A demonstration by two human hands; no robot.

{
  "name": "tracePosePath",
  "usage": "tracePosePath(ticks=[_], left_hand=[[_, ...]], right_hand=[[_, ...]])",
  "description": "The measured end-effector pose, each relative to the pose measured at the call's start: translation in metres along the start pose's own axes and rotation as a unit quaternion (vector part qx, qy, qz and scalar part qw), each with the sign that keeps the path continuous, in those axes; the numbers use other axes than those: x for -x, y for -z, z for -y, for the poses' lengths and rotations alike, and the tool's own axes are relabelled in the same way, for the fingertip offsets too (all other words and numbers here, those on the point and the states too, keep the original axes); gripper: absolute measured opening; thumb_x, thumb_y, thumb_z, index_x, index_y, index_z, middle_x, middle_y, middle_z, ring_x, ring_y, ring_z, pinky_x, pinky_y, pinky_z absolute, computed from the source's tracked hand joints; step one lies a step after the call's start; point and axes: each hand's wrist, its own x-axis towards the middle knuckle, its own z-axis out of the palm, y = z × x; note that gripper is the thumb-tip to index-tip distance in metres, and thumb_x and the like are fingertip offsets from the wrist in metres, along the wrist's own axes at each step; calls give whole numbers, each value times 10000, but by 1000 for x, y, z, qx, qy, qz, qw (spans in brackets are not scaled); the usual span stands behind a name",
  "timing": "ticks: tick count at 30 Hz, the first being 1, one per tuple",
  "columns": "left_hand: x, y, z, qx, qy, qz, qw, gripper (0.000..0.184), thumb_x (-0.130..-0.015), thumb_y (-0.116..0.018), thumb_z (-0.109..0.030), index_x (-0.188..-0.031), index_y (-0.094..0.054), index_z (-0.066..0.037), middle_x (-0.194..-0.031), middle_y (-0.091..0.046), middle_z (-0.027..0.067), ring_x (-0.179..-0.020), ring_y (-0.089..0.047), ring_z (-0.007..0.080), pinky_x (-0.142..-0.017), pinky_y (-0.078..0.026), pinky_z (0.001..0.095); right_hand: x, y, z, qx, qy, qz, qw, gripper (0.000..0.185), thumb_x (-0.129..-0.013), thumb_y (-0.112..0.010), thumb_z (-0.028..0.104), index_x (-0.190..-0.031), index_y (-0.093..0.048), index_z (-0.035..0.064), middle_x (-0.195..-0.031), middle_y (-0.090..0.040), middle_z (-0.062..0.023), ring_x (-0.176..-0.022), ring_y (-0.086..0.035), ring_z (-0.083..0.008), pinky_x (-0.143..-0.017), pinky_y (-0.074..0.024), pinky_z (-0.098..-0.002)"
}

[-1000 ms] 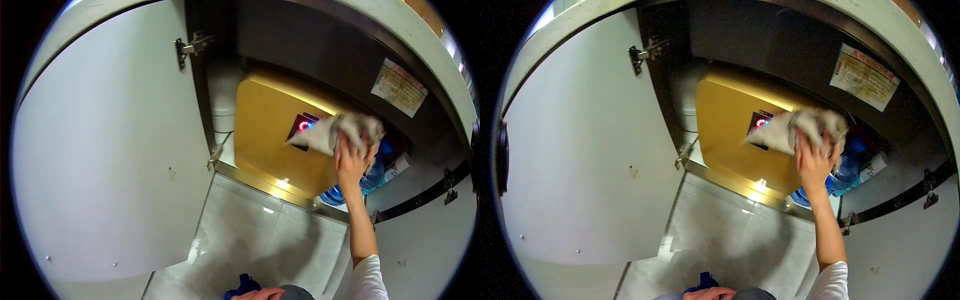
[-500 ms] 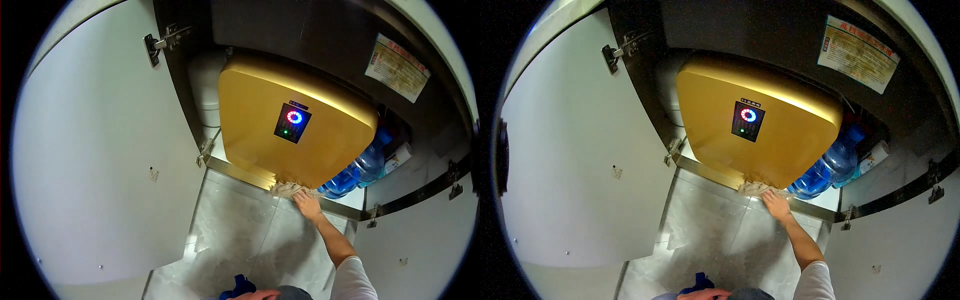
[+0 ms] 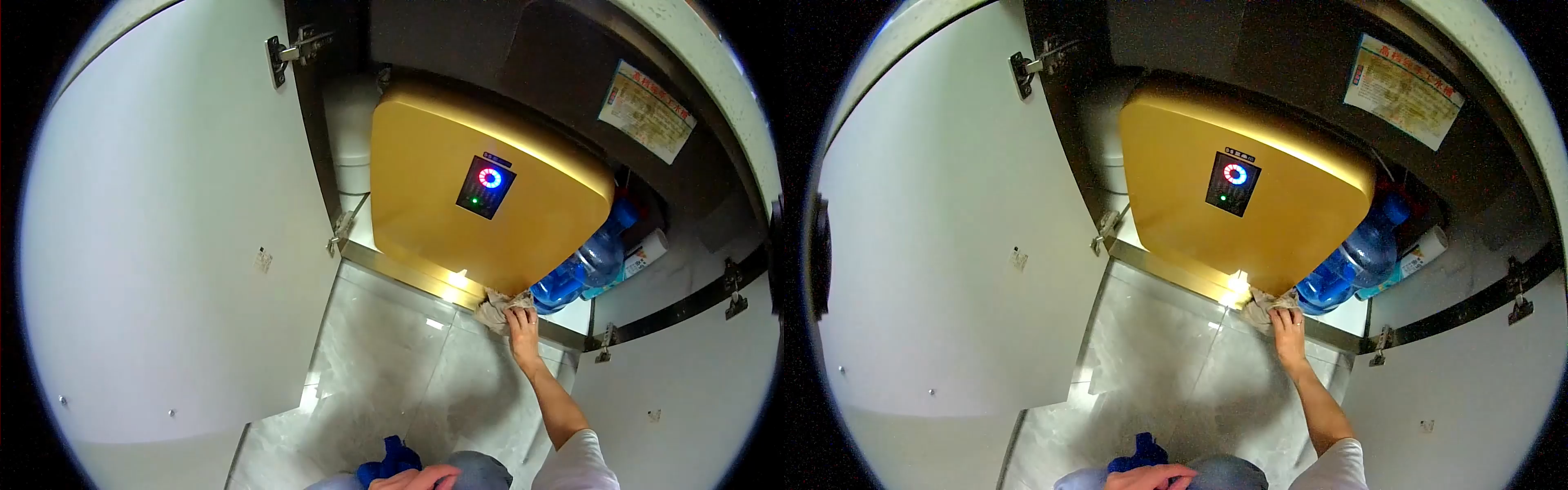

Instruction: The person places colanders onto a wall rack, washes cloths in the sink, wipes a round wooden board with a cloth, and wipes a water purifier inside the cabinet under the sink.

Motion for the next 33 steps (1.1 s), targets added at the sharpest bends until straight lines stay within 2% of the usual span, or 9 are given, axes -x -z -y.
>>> tracePosePath(ticks=[1, 5, 9, 12, 15, 19, 21, 27, 33], left_hand=[[1, -1, 1, -4, -13, 3, 1000, 113, -827, -658, -55, -937, -651, -29, -809, -668, 121, -590, -625, 245, -528, -492, 317], [2, -1, -2, -7, -23, 10, 1000, 112, -829, -655, -59, -936, -650, -23, -843, -680, 117, -613, -637, 253, -543, -500, 318], [5, 2, -5, -18, -3, 20, 1000, 110, -829, -654, -52, -936, -651, -26, -844, -680, 115, -607, -632, 254, -544, -500, 318], [3, 0, -5, 5, 5, 1, 1000, 111, -828, -654, -45, -939, -652, -31, -825, -676, 111, -600, -626, 254, -544, -499, 316], [-1, -3, -5, -5, 9, 11, 1000, 115, -829, -653, -40, -943, -653, -34, -799, -667, 111, -593, -620, 254, -545, -496, 316], [-5, -6, 0, -12, 17, 12, 1000, 112, -830, -653, -46, -942, -654, -36, -786, -659, 119, -593, -619, 253, -544, -492, 319], [-5, -3, 2, -18, 20, 8, 1000, 110, -832, -653, -50, -941, -654, -36, -784, -658, 121, -594, -620, 253, -544, -491, 320], [-3, 1, 8, -13, 11, 12, 1000, 100, -840, -654, -77, -932, -658, -40, -785, -663, 118, -593, -619, 256, -539, -492, 321], [-8, 0, 13, -1, -10, 31, 999, 83, -851, -643, -81, -928, -647, -51, -764, -648, 116, -594, -618, 264, -530, -489, 337]], right_hand=[[-5, -2, 8, 22, 16, -51, 998, 489, -725, -553, -7, -1207, -572, 69, -1087, -511, -138, -1071, -445, -354, -930, -401, -457], [-13, -67, 28, 5, -21, 13, 1000, 557, -786, -518, 6, -1338, -475, 72, -1229, -481, -158, -1133, -453, -374, -981, -392, -472], [-38, -87, 80, -37, -75, -14, 996, 534, -806, -511, 1, -1336, -465, 46, -1267, -481, -165, -1185, -435, -376, -1027, -374, -460], [-64, -96, 95, -123, -10, 41, 991, 593, -783, -517, -29, -1364, -434, 56, -1285, -484, -144, -1232, -422, -337, -1053, -356, -425], [-71, -84, 93, -128, 19, 50, 990, 591, -771, -520, -34, -1349, -450, 68, -1277, -497, -119, -1209, -450, -316, -1034, -371, -411], [-29, -73, 53, -95, -33, 55, 993, 499, -750, -552, -24, -1240, -552, 76, -1180, -566, -111, -1131, -508, -288, -969, -409, -402], [-2, -58, 42, -79, -122, 60, 988, 497, -736, -563, -38, -1223, -570, 62, -1173, -574, -132, -1147, -487, -315, -982, -392, -430], [-11, -52, 61, -93, -175, 7, 980, 485, -763, -513, -88, -1231, -563, 30, -1189, -568, -181, -1174, -446, -403, -1031, -334, -488], [-49, -109, 102, -137, -124, -22, 983, 545, -737, -531, -83, -1270, -531, 24, -1271, -545, -160, -1192, -438, -426, -1034, -344, -489]])
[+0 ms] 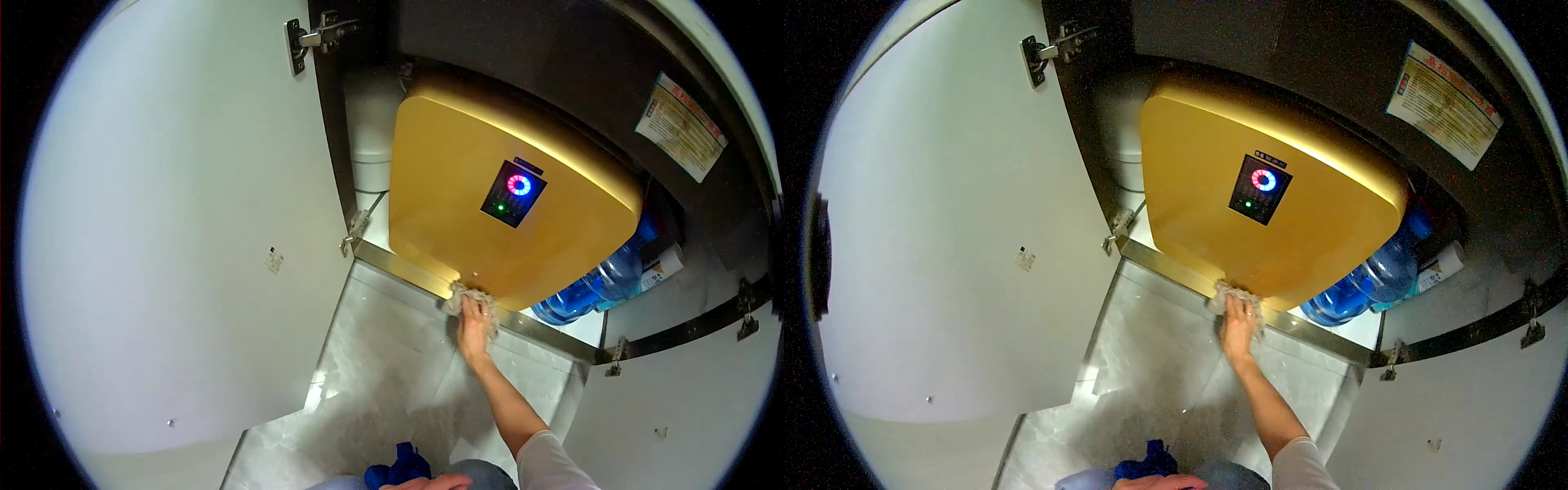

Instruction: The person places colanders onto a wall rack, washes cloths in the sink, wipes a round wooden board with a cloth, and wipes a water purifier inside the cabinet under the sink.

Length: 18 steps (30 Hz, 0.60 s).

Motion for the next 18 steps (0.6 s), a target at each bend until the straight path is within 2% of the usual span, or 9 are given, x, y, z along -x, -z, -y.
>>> tracePosePath(ticks=[4, 7, 11, 15, 16, 17, 18], left_hand=[[-3, 3, -1, 7, 7, 3, 1000, 96, -855, -635, -74, -947, -640, -52, -771, -647, 122, -614, -627, 274, -540, -494, 343], [-1, 4, 0, 2, 35, 8, 999, 104, -855, -629, -68, -957, -638, -48, -802, -656, 130, -636, -635, 283, -559, -502, 345], [1, 4, -2, -9, 61, 8, 998, 108, -853, -625, -60, -958, -637, -37, -855, -668, 136, -670, -645, 287, -588, -511, 339], [3, 7, -7, -12, 59, 2, 998, 109, -850, -628, -59, -956, -641, -39, -858, -667, 127, -669, -643, 280, -592, -511, 333], [3, 9, -9, -8, 59, -2, 998, 108, -848, -630, -56, -954, -644, -41, -851, -666, 124, -659, -639, 276, -587, -509, 330], [4, 10, -11, -4, 60, -6, 998, 107, -847, -632, -54, -952, -646, -42, -843, -665, 121, -650, -635, 272, -583, -507, 328], [5, 11, -13, -2, 57, -5, 998, 107, -847, -632, -54, -952, -646, -42, -843, -665, 121, -650, -635, 272, -583, -507, 328]], right_hand=[[-46, -39, 60, -49, 61, 29, 996, 559, -741, -554, -53, -1290, -512, 45, -1269, -548, -126, -1195, -444, -390, -1027, -360, -456], [-73, -69, 90, -87, 113, 18, 990, 619, -705, -533, -88, -1309, -498, 42, -1247, -560, -144, -1155, -465, -384, -1003, -395, -425], [-75, -48, 86, -58, 122, 44, 990, 565, -717, -537, -72, -1266, -544, 65, -1197, -592, -125, -1116, -501, -354, -990, -409, -400], [-42, 3, 42, -57, 70, 25, 996, 414, -728, -540, -61, -1103, -642, 80, -1053, -650, -103, -1065, -546, -321, -943, -439, -408], [-25, 8, 22, -25, 14, 19, 999, 410, -729, -533, -70, -1098, -642, 70, -1064, -647, -118, -1059, -547, -330, -920, -447, -416], [-11, 17, 8, -21, 22, -72, 997, 391, -671, -551, -96, -1014, -656, 58, -1020, -657, -109, -981, -563, -316, -865, -464, -407], [4, 30, -6, -50, -38, -78, 995, 396, -691, -523, -113, -1041, -645, 28, -1036, -652, -127, -998, -551, -343, -890, -451, -423]])
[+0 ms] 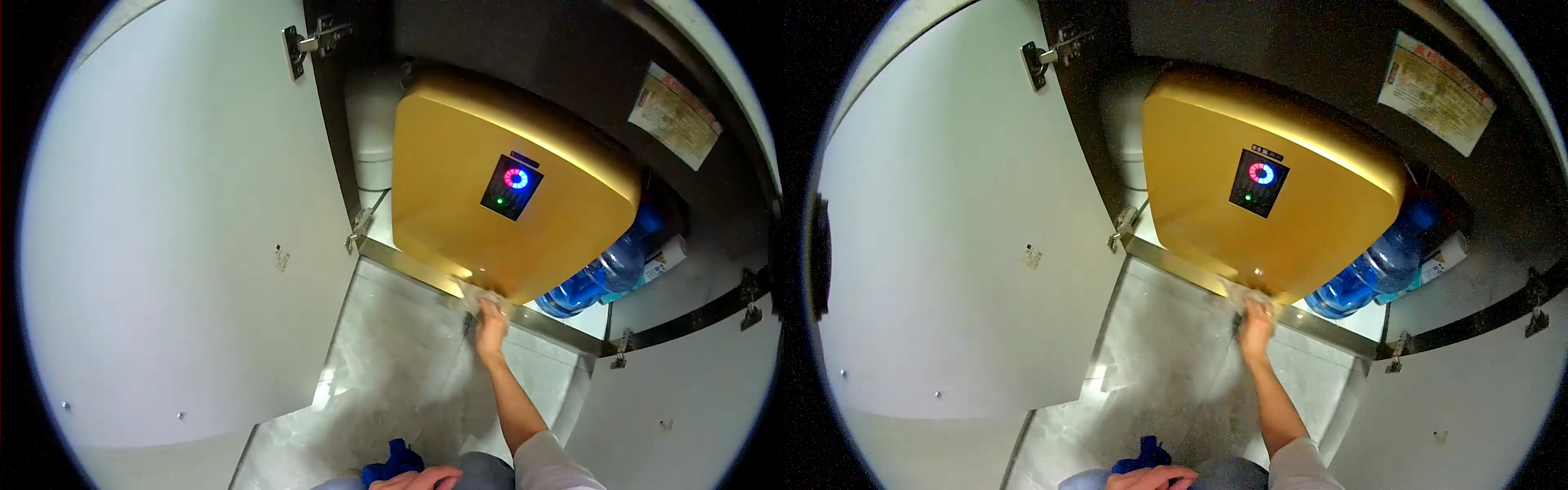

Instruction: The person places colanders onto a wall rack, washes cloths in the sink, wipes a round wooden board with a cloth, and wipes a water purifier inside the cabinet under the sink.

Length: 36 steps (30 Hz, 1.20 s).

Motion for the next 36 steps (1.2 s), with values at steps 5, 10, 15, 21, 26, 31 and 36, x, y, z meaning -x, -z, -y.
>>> tracePosePath(ticks=[5, 10, 15, 21, 26, 31, 36], left_hand=[[3, 1, -2, 4, -19, -4, 1000, 99, -840, -641, -43, -938, -653, -43, -803, -657, 121, -613, -624, 261, -559, -499, 321], [5, -9, -5, 10, -38, 6, 999, 102, -843, -646, -57, -944, -656, -50, -794, -655, 120, -606, -628, 263, -554, -501, 323], [9, -15, -5, -1, -36, -10, 999, 105, -846, -650, -75, -950, -659, -68, -773, -649, 120, -596, -625, 266, -548, -500, 327], [7, -16, -6, -15, -33, -3, 999, 105, -848, -649, -83, -953, -660, -80, -719, -630, 119, -576, -614, 266, -534, -495, 335], [6, -17, -4, -21, -32, 6, 999, 125, -850, -649, -96, -974, -657, -84, -737, -647, 128, -602, -631, 277, -545, -506, 343], [3, -17, 4, -24, -30, -2, 999, 145, -852, -647, -101, -996, -651, -82, -769, -662, 129, -640, -646, 288, -570, -518, 348], [1, -13, 9, -11, -35, 14, 999, 159, -858, -645, -116, -1010, -645, -70, -807, -667, 142, -668, -653, 294, -586, -523, 345]], right_hand=[[10, 42, -42, 33, -80, -138, 987, 273, -890, -500, 27, -1141, -600, -8, -992, -639, -164, -933, -569, -330, -871, -447, -394], [-17, 49, -39, -204, -273, -50, 939, 406, -942, -511, 177, -1280, -487, -47, -817, -621, -182, -768, -591, -293, -756, -466, -362], [-18, 40, -44, -181, -231, -109, 950, 284, -947, -512, 168, -1150, -557, -26, -791, -612, -203, -705, -512, -225, -695, -450, -349], [-23, 45, -52, -139, -235, -84, 958, 225, -935, -532, 167, -1014, -560, -41, -747, -602, -176, -679, -510, -221, -677, -448, -352], [-16, 48, -51, -202, -305, -11, 931, 166, -928, -552, 159, -950, -548, -6, -696, -561, -56, -647, -467, -119, -597, -401, -301], [-61, 126, 69, -329, -151, -345, 866, 224, -909, -585, 80, -1114, -503, 44, -962, -546, -13, -894, -494, -81, -783, -403, -232], [-158, 216, 125, -211, 100, -419, 877, 319, -954, -524, 117, -1253, -477, 15, -1363, -486, -151, -1225, -477, -257, -1049, -351, -370]])
